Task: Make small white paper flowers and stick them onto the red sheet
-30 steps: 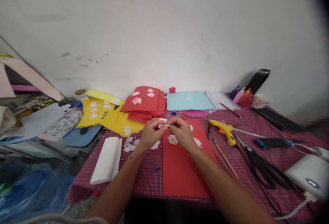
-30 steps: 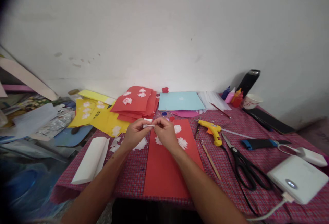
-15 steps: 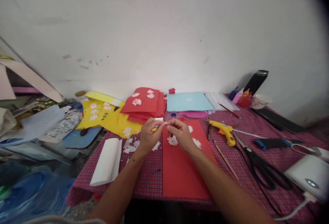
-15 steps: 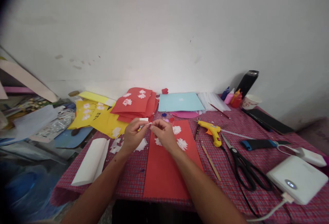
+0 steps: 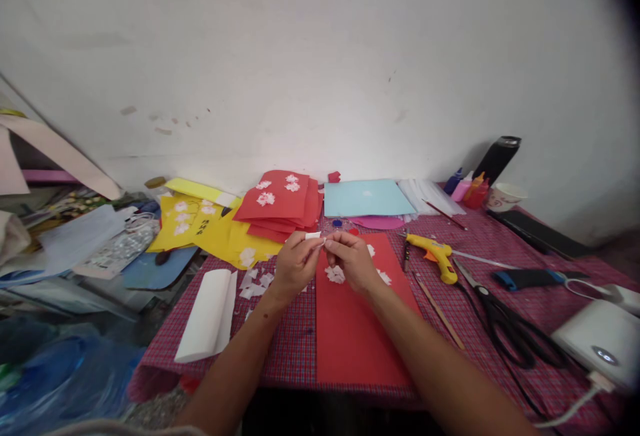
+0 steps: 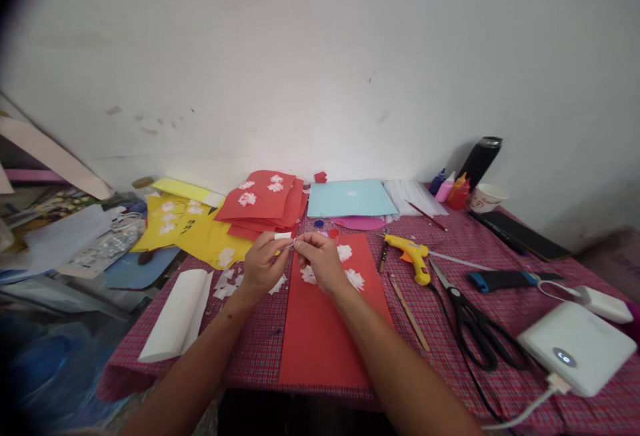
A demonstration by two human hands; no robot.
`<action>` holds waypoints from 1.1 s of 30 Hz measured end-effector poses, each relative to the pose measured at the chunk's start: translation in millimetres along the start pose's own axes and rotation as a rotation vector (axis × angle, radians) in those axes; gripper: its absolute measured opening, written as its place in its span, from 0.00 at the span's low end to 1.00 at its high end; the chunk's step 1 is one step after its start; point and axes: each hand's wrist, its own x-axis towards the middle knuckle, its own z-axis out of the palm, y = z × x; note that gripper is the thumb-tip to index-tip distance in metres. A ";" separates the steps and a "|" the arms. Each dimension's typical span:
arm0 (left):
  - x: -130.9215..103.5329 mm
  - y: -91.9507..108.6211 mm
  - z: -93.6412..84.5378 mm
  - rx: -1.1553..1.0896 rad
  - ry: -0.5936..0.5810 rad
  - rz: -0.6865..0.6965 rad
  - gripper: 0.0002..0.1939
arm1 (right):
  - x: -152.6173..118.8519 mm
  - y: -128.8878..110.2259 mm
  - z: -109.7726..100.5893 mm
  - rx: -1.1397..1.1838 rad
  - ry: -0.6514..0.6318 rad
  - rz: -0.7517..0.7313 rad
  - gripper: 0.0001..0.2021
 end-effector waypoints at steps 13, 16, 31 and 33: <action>1.5 9.2 -9.2 -0.132 -0.087 -0.053 0.13 | 0.6 0.1 -1.2 0.009 0.003 -0.005 0.09; 3.3 8.5 -7.2 -0.144 -0.059 -0.072 0.10 | 0.2 -0.7 -1.0 -0.001 -0.006 0.001 0.09; 5.7 5.3 -4.5 -0.136 -0.033 -0.120 0.06 | 1.5 3.1 -3.1 -0.088 -0.003 -0.017 0.13; 5.4 4.7 -3.9 -0.136 -0.033 -0.116 0.05 | 1.6 2.7 -2.7 -0.089 0.000 -0.016 0.13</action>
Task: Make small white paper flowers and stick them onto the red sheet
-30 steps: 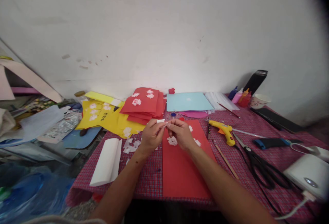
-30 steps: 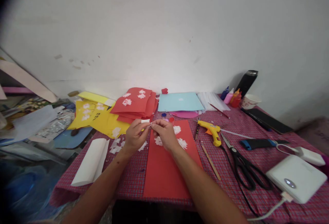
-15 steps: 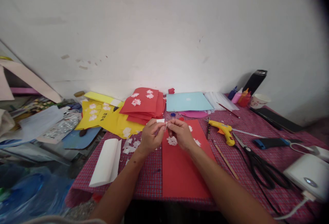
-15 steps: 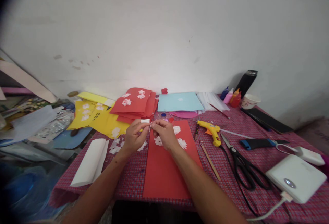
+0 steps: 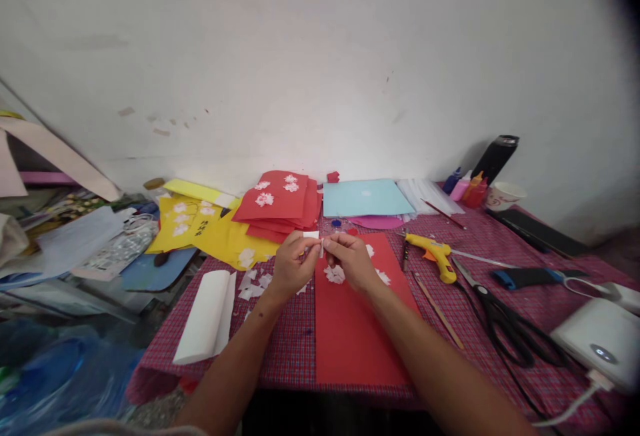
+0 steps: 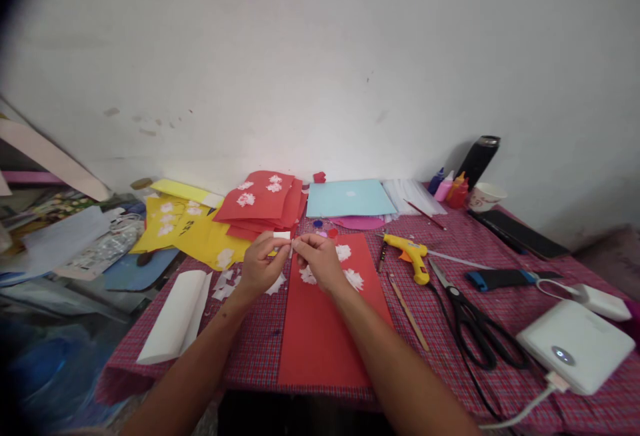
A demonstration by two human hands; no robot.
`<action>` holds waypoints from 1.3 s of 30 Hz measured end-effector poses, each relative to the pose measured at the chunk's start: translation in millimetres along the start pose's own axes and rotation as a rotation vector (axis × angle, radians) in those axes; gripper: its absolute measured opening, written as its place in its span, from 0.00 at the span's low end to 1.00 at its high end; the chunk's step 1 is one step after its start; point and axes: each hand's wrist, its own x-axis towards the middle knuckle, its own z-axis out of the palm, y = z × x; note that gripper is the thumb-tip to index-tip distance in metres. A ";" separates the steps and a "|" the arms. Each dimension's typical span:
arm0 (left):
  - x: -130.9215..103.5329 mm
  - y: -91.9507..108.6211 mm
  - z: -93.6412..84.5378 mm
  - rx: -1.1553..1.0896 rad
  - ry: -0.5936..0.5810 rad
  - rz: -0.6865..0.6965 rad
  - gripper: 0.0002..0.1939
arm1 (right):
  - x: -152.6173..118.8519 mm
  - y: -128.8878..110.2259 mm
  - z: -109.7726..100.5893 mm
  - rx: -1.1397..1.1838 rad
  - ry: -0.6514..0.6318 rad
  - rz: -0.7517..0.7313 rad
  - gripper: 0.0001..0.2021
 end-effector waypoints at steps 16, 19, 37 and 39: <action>1.1 -1.1 0.0 -0.101 -0.037 -0.049 0.05 | -0.4 -3.4 2.2 0.000 0.027 -0.005 0.11; 2.5 0.5 -2.8 -0.189 -0.072 -0.119 0.06 | 0.2 -1.4 0.8 -0.014 0.022 -0.011 0.11; 1.5 -3.8 -3.0 -0.324 -0.086 -0.290 0.06 | -0.2 2.7 4.9 -0.260 0.095 -0.187 0.09; 1.3 -4.0 -2.7 -0.305 -0.076 -0.285 0.06 | -0.5 1.8 5.1 -0.263 0.085 -0.173 0.09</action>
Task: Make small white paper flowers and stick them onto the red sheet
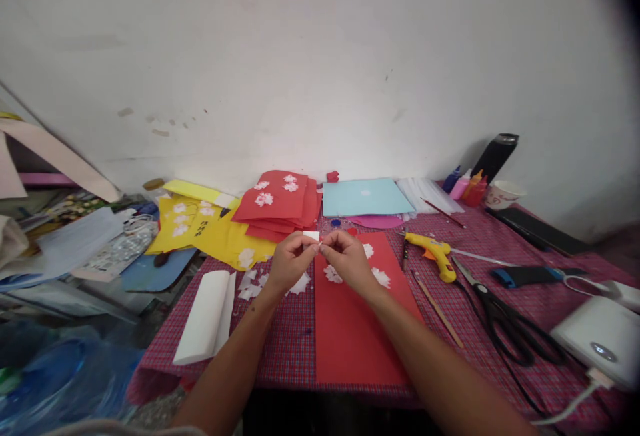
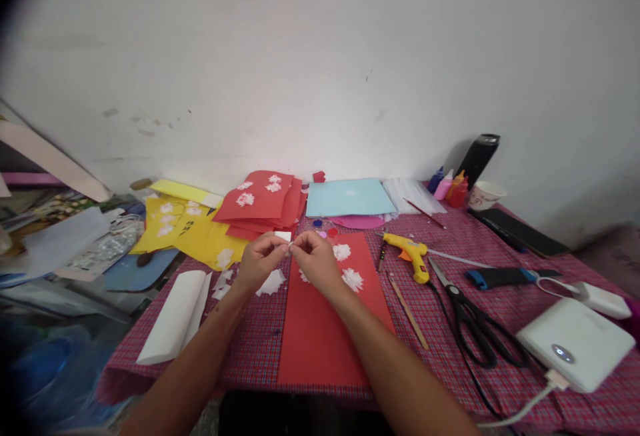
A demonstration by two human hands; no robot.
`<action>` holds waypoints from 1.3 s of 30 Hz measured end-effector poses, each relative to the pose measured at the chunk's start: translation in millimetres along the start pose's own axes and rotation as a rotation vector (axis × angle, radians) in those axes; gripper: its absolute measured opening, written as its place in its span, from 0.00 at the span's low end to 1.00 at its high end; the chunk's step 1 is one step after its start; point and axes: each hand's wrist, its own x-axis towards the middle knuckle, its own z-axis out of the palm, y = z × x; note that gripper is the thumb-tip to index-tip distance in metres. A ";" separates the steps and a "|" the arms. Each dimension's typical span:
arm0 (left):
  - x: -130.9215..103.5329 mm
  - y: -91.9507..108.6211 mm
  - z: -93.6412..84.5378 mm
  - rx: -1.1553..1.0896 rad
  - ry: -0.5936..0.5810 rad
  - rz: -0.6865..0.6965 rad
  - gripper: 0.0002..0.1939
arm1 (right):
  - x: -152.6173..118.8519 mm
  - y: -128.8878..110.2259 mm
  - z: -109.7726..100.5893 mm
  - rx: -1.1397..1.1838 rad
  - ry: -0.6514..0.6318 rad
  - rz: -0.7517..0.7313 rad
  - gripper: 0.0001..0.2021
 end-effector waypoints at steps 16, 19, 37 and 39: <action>-0.6 2.3 1.3 0.221 0.073 0.234 0.04 | 1.9 -1.2 -6.6 0.352 -0.120 0.220 0.10; -0.7 2.0 1.7 0.227 0.084 0.237 0.04 | 2.3 -0.5 -6.7 0.367 -0.117 0.225 0.10; -0.7 1.7 1.6 0.224 0.074 0.247 0.03 | 2.5 1.7 -5.5 0.307 -0.100 0.212 0.10; -0.5 2.2 1.3 0.230 0.076 0.250 0.03 | 2.1 1.5 -5.6 0.311 -0.108 0.213 0.10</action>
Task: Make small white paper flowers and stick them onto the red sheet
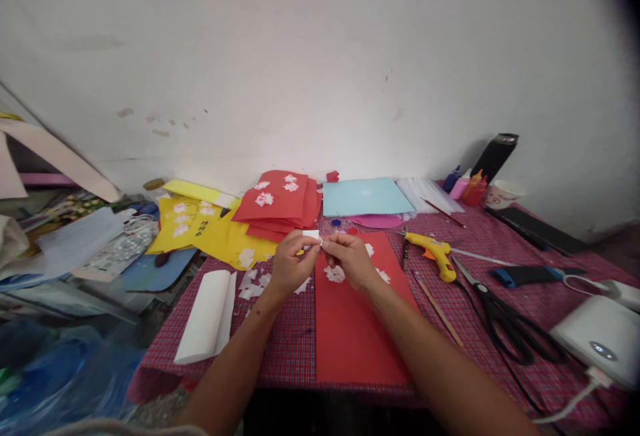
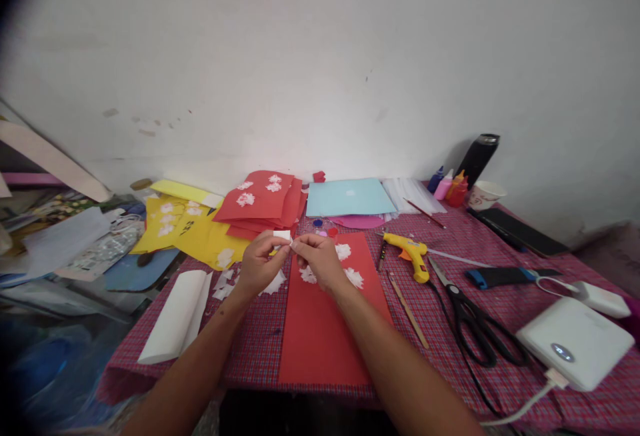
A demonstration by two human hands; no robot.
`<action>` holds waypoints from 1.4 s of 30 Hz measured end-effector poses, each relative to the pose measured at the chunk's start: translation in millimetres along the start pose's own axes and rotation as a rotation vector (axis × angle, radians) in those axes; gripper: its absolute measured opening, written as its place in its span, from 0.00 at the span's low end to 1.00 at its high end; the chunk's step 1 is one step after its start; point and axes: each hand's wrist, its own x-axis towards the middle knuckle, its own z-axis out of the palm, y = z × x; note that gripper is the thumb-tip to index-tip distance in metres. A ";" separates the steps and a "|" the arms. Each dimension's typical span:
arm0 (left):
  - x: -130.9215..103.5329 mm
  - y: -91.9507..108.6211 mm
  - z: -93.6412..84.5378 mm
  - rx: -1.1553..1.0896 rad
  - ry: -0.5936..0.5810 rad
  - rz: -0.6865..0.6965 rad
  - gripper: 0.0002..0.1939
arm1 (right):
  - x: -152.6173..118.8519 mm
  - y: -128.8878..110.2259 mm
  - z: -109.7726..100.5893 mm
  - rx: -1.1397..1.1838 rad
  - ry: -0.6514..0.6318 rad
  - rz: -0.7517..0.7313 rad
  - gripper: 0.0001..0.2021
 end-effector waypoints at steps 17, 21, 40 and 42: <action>-0.1 3.6 -0.6 0.039 -0.023 0.038 0.04 | -1.9 -3.7 1.9 -0.036 -0.008 0.001 0.10; 1.2 4.9 -1.6 0.022 -0.028 0.021 0.05 | -1.7 -1.7 0.8 -0.034 -0.039 -0.004 0.11; 0.1 2.1 -2.6 -0.007 -0.052 -0.054 0.07 | -2.4 -4.8 0.9 -0.073 -0.078 -0.032 0.12; 0.2 1.8 -2.6 -0.011 -0.055 -0.061 0.07 | -2.1 -4.6 1.0 -0.077 -0.078 -0.030 0.13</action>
